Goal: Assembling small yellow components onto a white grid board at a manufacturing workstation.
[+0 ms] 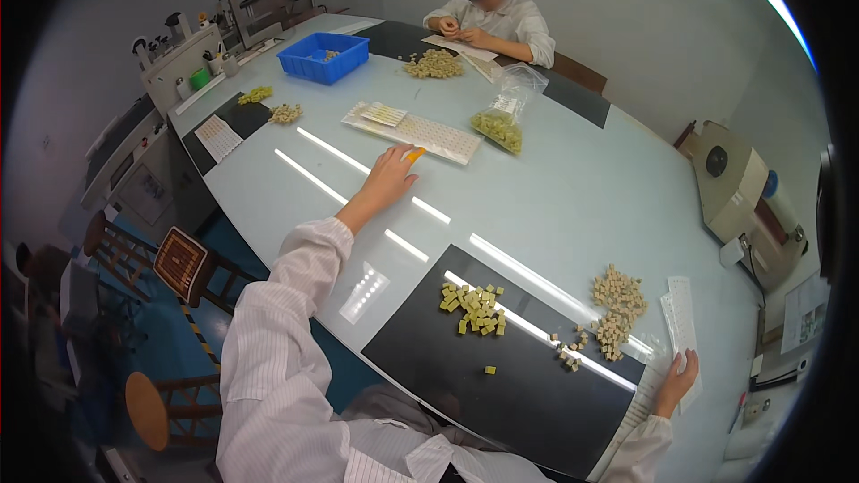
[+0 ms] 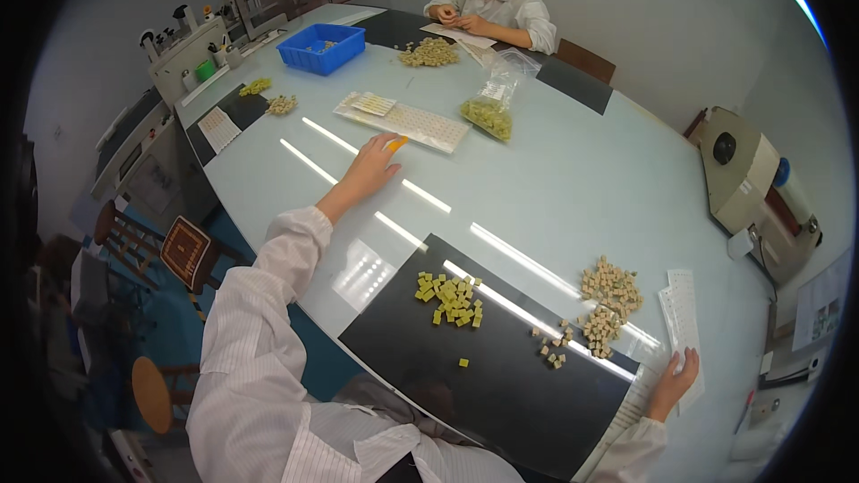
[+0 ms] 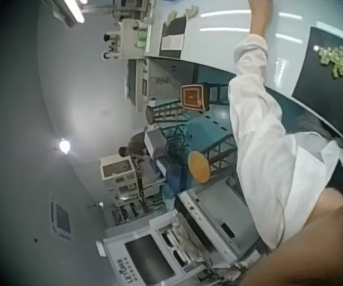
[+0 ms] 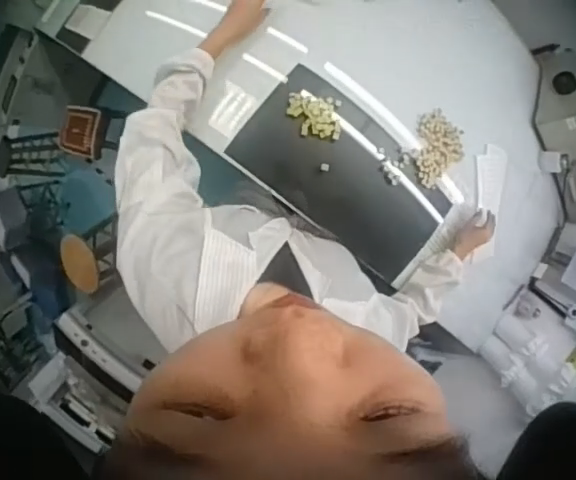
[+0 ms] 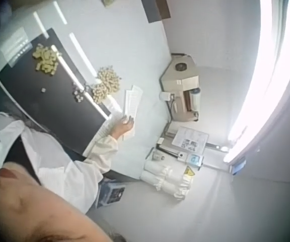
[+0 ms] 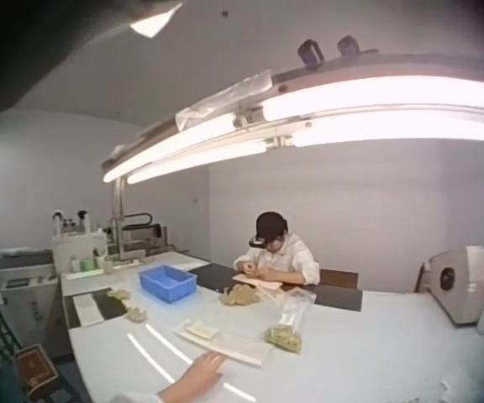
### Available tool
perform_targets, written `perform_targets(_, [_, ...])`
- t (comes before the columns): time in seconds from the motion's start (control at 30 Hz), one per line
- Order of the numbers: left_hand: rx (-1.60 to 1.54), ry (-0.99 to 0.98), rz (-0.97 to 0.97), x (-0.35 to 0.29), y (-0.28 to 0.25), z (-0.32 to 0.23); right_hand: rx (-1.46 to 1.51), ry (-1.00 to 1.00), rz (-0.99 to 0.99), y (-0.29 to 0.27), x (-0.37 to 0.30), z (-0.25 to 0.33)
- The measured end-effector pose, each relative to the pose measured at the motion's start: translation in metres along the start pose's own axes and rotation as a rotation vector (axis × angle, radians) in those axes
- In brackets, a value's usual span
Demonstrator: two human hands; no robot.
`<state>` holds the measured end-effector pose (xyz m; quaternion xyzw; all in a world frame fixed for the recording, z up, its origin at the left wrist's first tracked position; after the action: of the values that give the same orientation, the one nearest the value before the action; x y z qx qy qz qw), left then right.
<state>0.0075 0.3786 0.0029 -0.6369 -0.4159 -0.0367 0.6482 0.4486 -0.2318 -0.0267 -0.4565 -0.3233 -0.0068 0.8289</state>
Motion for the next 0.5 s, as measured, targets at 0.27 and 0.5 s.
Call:
perform_targets(0.27, [0.215, 0.106, 0.219, 0.072, 0.041, 0.026, 0.151, 0.047, 0.028, -0.001, -0.003, 0.016])
perform_targets(0.5, [-0.813, -0.382, -0.637, 0.082, -0.031, -0.019, 0.116, -0.060, -0.126, -0.020, 0.005, 0.048])
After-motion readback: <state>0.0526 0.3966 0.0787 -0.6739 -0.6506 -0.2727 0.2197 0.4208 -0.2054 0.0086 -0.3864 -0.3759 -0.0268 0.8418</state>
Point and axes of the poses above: each hand's wrist, its own x-axis towards the middle knuckle, its own y-axis out of the palm, z = x × y, the point moved 1 cm from there along x, towards the middle knuckle, and after that the axes turned 7 degrees about y, right-handed, at the moved point
